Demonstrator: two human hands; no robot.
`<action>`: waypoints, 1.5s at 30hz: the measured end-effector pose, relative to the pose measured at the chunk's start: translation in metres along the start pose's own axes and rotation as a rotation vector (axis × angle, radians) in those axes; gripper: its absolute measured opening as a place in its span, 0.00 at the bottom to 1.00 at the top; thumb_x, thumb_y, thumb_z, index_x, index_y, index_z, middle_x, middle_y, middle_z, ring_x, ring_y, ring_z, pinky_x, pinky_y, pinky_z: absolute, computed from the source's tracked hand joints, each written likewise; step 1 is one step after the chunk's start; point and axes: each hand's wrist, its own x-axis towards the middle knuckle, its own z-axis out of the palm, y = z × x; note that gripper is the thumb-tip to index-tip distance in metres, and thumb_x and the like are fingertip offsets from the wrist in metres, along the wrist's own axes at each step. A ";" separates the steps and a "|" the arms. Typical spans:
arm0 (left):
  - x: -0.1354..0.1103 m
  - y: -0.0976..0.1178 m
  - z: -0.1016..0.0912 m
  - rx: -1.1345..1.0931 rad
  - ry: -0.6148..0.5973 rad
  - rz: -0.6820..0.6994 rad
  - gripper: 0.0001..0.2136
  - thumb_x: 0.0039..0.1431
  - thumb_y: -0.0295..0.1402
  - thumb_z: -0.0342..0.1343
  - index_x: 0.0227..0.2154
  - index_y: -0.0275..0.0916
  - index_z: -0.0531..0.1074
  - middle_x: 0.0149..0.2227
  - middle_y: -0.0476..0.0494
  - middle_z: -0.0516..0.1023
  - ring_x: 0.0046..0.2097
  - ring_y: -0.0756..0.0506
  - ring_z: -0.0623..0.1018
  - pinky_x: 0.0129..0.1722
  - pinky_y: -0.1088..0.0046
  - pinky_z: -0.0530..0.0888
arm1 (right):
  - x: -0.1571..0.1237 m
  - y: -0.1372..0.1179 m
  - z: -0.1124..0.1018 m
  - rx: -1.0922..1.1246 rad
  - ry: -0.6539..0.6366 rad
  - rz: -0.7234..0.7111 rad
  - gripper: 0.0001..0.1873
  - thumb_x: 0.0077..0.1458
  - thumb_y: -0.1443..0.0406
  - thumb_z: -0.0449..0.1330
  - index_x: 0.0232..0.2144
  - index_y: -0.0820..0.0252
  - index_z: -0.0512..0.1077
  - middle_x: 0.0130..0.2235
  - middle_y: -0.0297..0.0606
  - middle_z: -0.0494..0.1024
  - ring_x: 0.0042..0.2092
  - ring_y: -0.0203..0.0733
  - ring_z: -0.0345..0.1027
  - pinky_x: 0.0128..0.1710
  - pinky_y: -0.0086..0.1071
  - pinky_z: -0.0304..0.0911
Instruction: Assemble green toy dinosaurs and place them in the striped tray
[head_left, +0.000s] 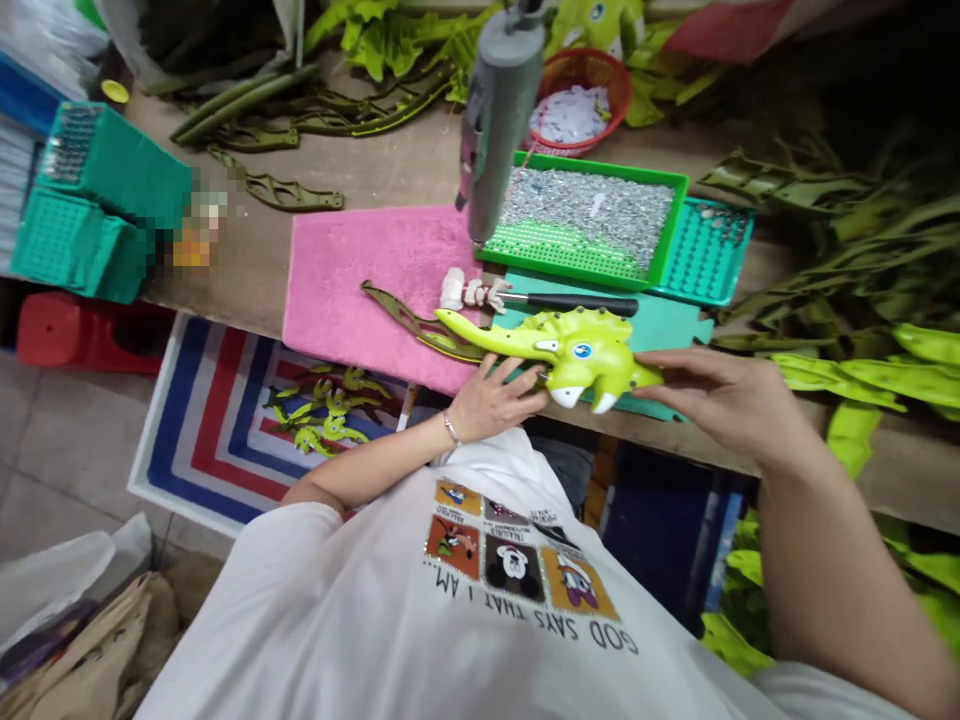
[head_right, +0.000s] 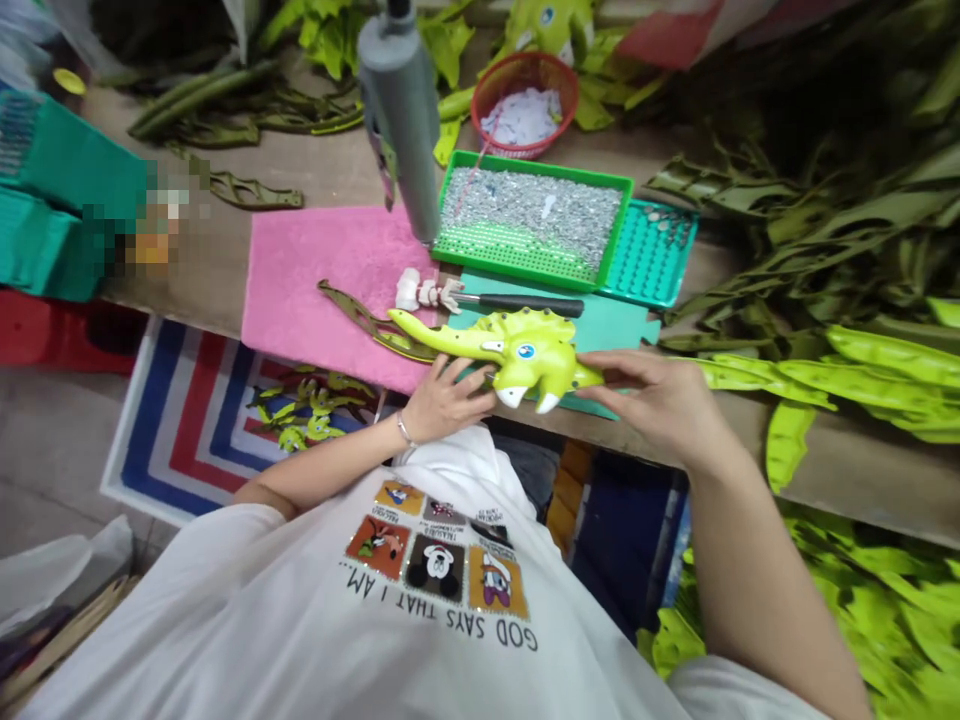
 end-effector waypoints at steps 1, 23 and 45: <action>-0.001 0.000 -0.001 -0.002 0.016 -0.010 0.11 0.67 0.36 0.54 0.50 0.50 0.76 0.55 0.42 0.76 0.58 0.38 0.71 0.56 0.53 0.66 | 0.002 0.000 -0.002 -0.014 0.000 -0.036 0.17 0.46 0.55 0.71 0.39 0.54 0.84 0.38 0.40 0.85 0.34 0.44 0.79 0.35 0.36 0.77; -0.003 -0.033 -0.031 0.064 0.246 -0.197 0.23 0.65 0.49 0.55 0.57 0.42 0.72 0.53 0.34 0.78 0.57 0.37 0.74 0.61 0.53 0.64 | 0.026 0.013 0.008 0.026 0.013 -0.296 0.16 0.51 0.53 0.70 0.43 0.47 0.82 0.45 0.34 0.85 0.47 0.48 0.80 0.54 0.44 0.75; 0.004 -0.055 -0.024 -0.027 0.196 -0.241 0.18 0.69 0.44 0.52 0.55 0.40 0.74 0.48 0.38 0.81 0.53 0.41 0.77 0.65 0.48 0.60 | 0.031 0.014 0.009 0.029 -0.050 -0.223 0.14 0.51 0.51 0.69 0.41 0.42 0.81 0.46 0.30 0.84 0.47 0.46 0.80 0.53 0.45 0.73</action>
